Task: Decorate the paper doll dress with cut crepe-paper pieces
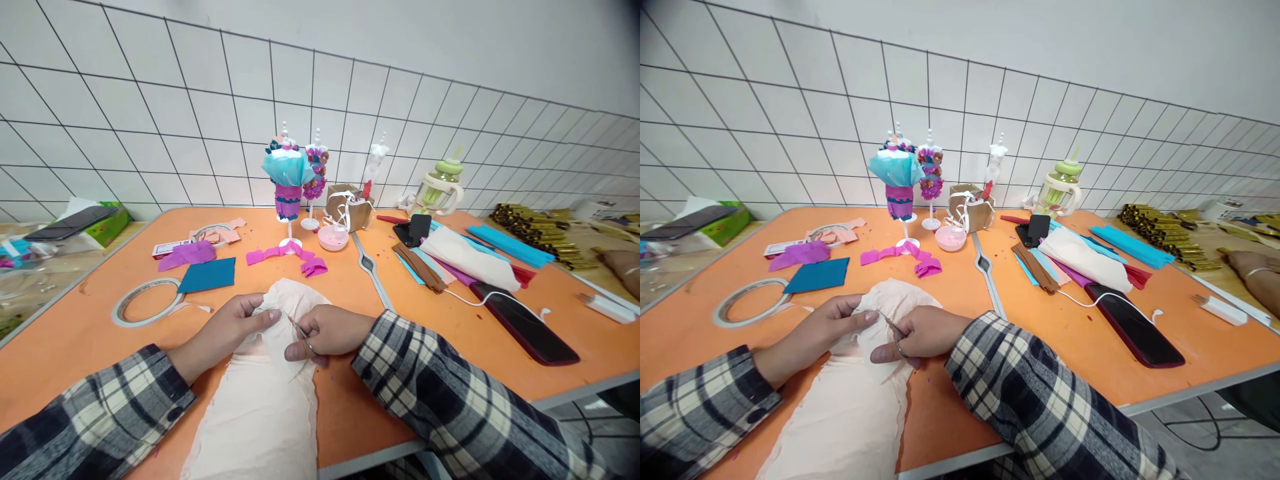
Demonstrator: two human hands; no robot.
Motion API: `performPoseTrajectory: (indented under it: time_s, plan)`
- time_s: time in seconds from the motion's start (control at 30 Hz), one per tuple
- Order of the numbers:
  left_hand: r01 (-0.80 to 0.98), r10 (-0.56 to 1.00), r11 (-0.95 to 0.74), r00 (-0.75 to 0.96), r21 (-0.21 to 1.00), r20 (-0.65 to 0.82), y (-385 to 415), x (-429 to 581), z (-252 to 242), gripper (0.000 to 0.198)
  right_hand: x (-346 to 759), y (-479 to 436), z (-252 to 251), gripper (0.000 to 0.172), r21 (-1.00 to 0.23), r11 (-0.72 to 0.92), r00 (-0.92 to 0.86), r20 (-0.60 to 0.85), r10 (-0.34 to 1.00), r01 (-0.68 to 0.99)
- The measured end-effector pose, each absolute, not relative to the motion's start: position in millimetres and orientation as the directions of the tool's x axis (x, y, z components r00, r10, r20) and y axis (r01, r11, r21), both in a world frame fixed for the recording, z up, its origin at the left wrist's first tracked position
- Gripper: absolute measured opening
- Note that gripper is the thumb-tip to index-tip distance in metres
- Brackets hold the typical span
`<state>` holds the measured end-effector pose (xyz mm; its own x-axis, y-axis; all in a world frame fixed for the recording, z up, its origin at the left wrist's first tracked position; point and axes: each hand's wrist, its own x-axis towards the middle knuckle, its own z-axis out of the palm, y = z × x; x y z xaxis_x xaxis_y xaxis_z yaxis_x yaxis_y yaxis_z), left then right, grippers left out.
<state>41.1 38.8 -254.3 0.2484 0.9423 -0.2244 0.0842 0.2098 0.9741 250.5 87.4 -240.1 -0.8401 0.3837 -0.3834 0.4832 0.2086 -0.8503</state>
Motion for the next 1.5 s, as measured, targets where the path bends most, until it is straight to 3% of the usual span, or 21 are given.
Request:
performPoseTrajectory:
  time_s: [0.87,1.5]
  plan:
    - [0.172,0.946,0.134,0.271,0.976,-0.178,39,42,-255,0.028,248,87,-240,0.044,-0.843,0.205,-0.843,-0.415,0.342,0.497]
    - [0.124,0.946,0.161,0.264,0.979,-0.189,38,46,-253,0.026,249,91,-252,0.047,-0.866,0.236,-0.871,-0.350,0.345,0.441]
